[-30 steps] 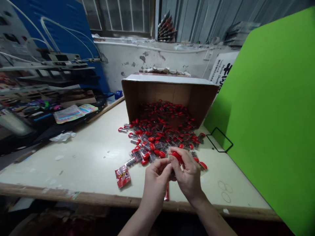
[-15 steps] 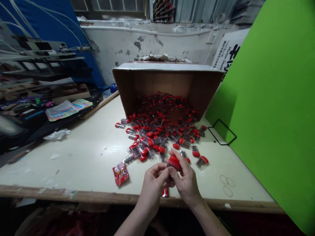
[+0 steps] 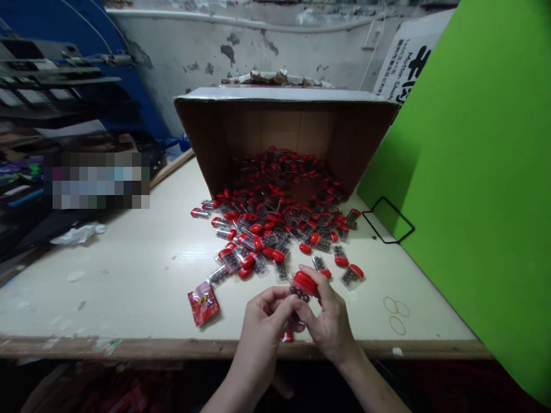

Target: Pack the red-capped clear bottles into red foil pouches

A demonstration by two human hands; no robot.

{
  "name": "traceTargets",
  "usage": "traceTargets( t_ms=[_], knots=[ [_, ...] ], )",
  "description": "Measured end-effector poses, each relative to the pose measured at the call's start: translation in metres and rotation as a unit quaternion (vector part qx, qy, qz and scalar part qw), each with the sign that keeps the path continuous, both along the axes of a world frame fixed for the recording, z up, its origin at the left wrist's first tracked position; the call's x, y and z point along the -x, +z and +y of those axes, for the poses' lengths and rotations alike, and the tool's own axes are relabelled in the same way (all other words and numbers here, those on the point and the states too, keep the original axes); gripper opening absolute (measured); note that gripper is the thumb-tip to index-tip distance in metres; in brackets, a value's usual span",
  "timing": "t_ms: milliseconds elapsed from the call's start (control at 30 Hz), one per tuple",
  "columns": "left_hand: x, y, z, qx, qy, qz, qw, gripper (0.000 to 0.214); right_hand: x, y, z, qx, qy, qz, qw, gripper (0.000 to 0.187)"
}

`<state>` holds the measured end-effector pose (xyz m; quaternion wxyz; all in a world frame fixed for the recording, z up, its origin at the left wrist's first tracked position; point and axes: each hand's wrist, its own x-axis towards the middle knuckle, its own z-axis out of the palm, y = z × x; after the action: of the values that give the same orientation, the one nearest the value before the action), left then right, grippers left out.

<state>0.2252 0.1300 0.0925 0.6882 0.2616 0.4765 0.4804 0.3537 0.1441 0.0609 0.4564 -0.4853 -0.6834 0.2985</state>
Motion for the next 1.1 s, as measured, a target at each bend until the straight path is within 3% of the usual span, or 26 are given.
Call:
traceTargets(
  t_ms=[267,400,500,633,700,833,900,967,1100],
  knots=[
    [-0.012,0.009,-0.011,0.006,-0.006,-0.012,1.000,0.025,0.012,-0.008,-0.020,0.028,-0.060,0.120,0.991,0.032],
    [-0.010,0.008,-0.013,0.004,-0.019,-0.003,1.000,0.023,0.014,-0.004,-0.026,0.038,-0.048,0.146,0.987,0.029],
    [-0.002,0.008,-0.010,-0.014,-0.037,0.014,0.999,0.022,0.008,0.000,-0.027,0.058,-0.026,0.151,0.987,0.039],
    [0.011,0.011,-0.007,-0.013,-0.088,0.066,0.994,0.024,-0.008,0.014,-0.015,0.073,0.011,0.192,0.979,0.045],
    [0.013,0.013,-0.009,-0.011,-0.125,0.084,0.989,0.023,-0.012,0.023,-0.004,0.088,0.007,0.237,0.967,0.047],
    [0.006,0.011,-0.019,-0.023,-0.183,0.111,0.977,0.019,-0.004,0.033,0.009,0.228,0.079,0.331,0.912,0.045],
    [0.000,0.008,-0.026,-0.034,-0.173,0.129,0.976,0.020,0.005,0.034,0.006,0.282,0.117,0.363,0.880,0.047],
    [-0.006,0.005,-0.033,-0.055,-0.129,0.167,0.976,0.027,0.014,0.031,-0.001,0.305,0.111,0.372,0.869,0.047],
    [-0.012,0.002,-0.046,-0.095,-0.031,0.258,0.961,0.034,0.023,0.026,-0.018,0.250,-0.012,0.369,0.895,0.039]
  ],
)
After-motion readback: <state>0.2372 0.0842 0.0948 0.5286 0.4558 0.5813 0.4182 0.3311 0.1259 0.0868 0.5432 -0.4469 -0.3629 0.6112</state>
